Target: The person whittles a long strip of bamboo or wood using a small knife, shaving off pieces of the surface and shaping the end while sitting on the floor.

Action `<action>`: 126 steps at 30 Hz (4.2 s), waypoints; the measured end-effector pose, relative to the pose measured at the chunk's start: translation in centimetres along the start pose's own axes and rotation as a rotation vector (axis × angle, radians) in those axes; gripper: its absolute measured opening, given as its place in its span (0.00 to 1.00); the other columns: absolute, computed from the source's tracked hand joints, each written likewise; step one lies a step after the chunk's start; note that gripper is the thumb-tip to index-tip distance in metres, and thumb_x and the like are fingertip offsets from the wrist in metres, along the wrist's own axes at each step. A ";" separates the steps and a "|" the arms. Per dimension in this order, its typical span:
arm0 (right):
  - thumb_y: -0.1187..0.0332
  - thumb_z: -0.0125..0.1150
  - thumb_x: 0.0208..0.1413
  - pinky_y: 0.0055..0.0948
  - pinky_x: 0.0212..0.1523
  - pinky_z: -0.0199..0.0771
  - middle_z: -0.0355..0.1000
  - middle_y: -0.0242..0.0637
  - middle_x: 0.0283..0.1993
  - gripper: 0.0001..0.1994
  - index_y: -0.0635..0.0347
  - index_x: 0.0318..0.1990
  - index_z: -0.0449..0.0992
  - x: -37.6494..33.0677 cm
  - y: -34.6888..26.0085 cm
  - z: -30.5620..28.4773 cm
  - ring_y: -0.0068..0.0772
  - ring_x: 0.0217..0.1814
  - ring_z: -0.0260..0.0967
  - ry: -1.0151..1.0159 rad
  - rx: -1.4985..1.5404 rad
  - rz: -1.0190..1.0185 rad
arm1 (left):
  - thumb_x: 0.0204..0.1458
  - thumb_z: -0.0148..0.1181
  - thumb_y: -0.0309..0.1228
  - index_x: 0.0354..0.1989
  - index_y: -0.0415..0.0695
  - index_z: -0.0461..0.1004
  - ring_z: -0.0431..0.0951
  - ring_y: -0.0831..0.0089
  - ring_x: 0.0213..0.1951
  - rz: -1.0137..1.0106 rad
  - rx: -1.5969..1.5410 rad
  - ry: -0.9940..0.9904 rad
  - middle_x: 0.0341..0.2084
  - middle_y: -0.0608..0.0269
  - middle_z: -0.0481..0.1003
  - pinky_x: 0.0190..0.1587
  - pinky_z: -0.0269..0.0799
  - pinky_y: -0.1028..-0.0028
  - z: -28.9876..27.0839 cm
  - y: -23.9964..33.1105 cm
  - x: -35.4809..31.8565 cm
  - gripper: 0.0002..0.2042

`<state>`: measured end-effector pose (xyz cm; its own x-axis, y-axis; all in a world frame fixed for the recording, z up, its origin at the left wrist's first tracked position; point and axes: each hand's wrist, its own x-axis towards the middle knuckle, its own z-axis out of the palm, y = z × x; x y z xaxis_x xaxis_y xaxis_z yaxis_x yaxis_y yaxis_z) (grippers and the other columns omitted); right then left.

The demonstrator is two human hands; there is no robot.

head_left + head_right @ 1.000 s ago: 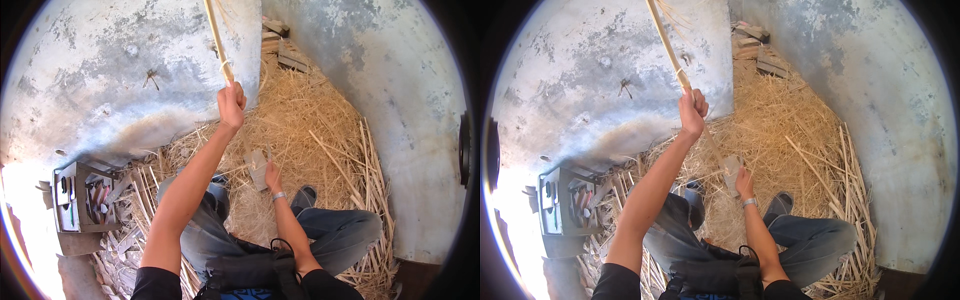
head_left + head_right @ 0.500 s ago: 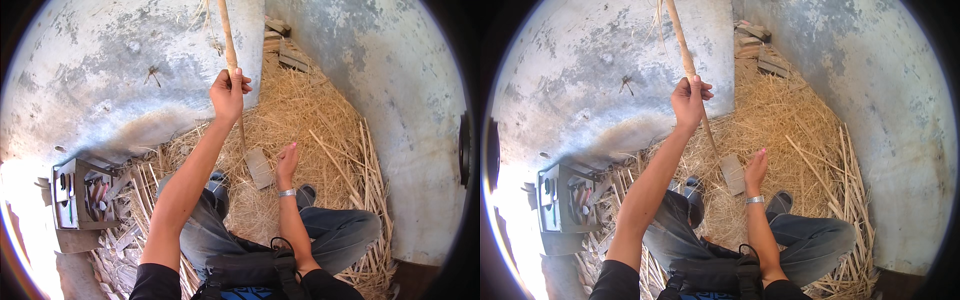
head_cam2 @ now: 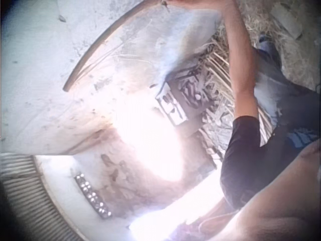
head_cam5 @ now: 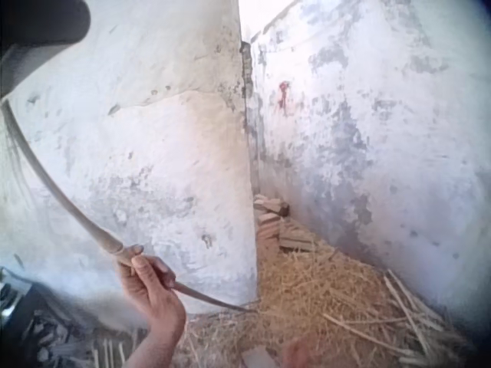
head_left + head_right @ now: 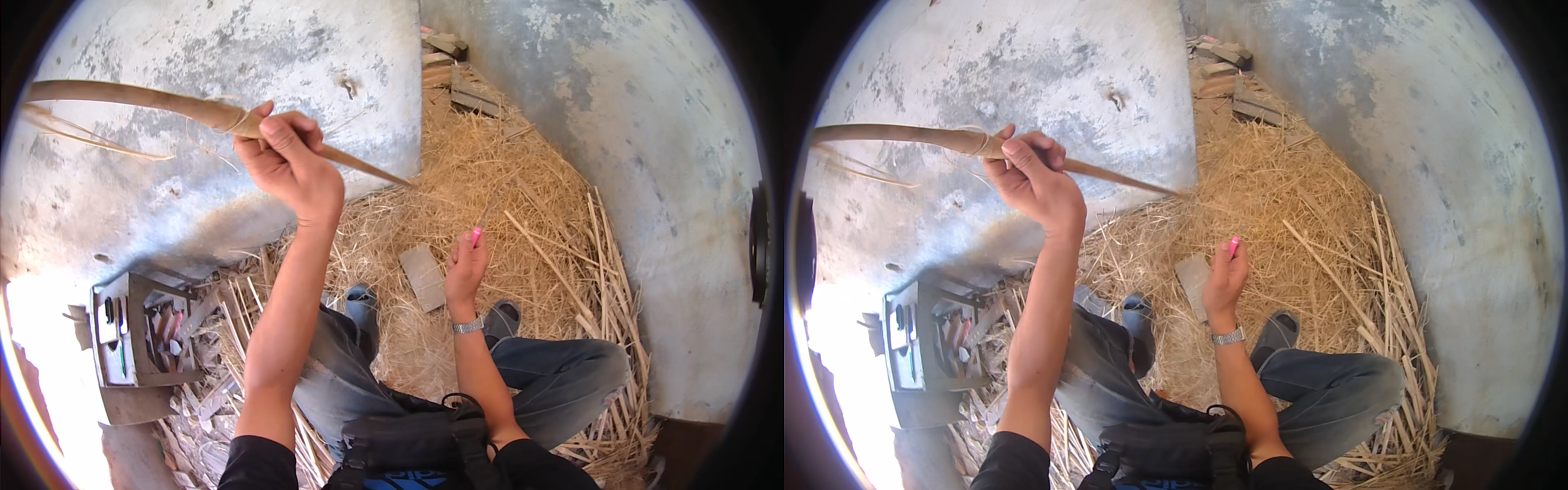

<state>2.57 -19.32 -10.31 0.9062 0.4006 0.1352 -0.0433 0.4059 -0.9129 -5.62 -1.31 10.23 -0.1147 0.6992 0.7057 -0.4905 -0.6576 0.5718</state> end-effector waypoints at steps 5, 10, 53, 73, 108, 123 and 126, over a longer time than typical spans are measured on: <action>0.57 0.46 0.73 0.20 0.23 0.49 0.56 0.21 0.23 0.16 0.57 0.33 0.68 -0.5 0.2 0.8 0.13 0.22 0.50 -0.043 -0.134 0.137 | 0.72 0.43 0.36 0.48 0.41 0.64 0.64 0.83 0.21 -0.193 0.057 -0.050 0.22 0.68 0.69 0.24 0.60 0.80 -0.8 -2.1 -0.6 0.11; 0.50 0.43 0.73 0.20 0.22 0.51 0.56 0.21 0.20 0.23 0.56 0.30 0.69 -0.4 2.0 -0.3 0.14 0.21 0.50 -0.110 -0.315 0.125 | 0.72 0.44 0.37 0.43 0.42 0.65 0.62 0.85 0.22 -0.378 0.038 -0.255 0.20 0.71 0.67 0.24 0.59 0.80 1.1 -4.8 -5.2 0.10; 0.48 0.37 0.74 0.39 0.26 0.57 0.61 0.36 0.18 0.31 0.65 0.23 0.66 -3.4 14.5 -5.6 0.31 0.20 0.54 -0.170 -0.883 -0.035 | 0.68 0.49 0.45 0.31 0.45 0.63 0.50 0.85 0.16 -0.607 -0.344 -0.376 0.19 0.74 0.56 0.17 0.45 0.79 3.0 -6.2 -10.1 0.17; 0.43 0.37 0.72 0.43 0.39 0.73 0.76 0.45 0.29 0.33 0.69 0.37 0.77 -6.2 24.2 -20.1 0.45 0.34 0.76 0.033 -1.023 0.751 | 0.66 0.52 0.43 0.28 0.46 0.61 0.50 0.85 0.16 -0.629 -0.400 -0.329 0.20 0.73 0.56 0.17 0.43 0.78 5.8 -4.5 -10.8 0.17; 0.64 0.59 0.65 0.19 0.15 0.47 0.54 0.19 0.19 0.09 0.52 0.34 0.67 8.8 -15.2 4.2 0.11 0.17 0.48 -0.087 0.003 -0.194 | 0.71 0.47 0.40 0.59 0.42 0.73 0.64 0.82 0.20 -0.368 0.230 -0.593 0.18 0.72 0.64 0.25 0.63 0.76 2.4 -4.5 -6.8 0.18; 0.55 0.68 0.62 0.19 0.17 0.45 0.54 0.16 0.18 0.17 0.61 0.43 0.78 12.1 -22.8 1.2 0.09 0.16 0.49 -0.197 -0.190 -0.097 | 0.59 0.63 0.34 0.60 0.52 0.78 0.71 0.66 0.19 0.269 0.810 -0.634 0.23 0.64 0.70 0.24 0.68 0.67 0.7 -0.9 -6.5 0.19; 0.55 0.67 0.62 0.18 0.17 0.44 0.54 0.15 0.18 0.16 0.61 0.42 0.79 13.0 -21.5 0.4 0.08 0.16 0.49 -0.193 -0.160 -0.066 | 0.58 0.64 0.33 0.58 0.50 0.79 0.70 0.68 0.19 0.311 0.809 -0.686 0.22 0.65 0.70 0.24 0.67 0.68 0.3 0.1 -6.4 0.18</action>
<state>15.17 -22.51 11.17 0.8072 0.5331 0.2536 0.0946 0.3072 -0.9469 -4.69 -5.87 5.89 0.4917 0.3319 0.8050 0.2150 -0.9422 0.2571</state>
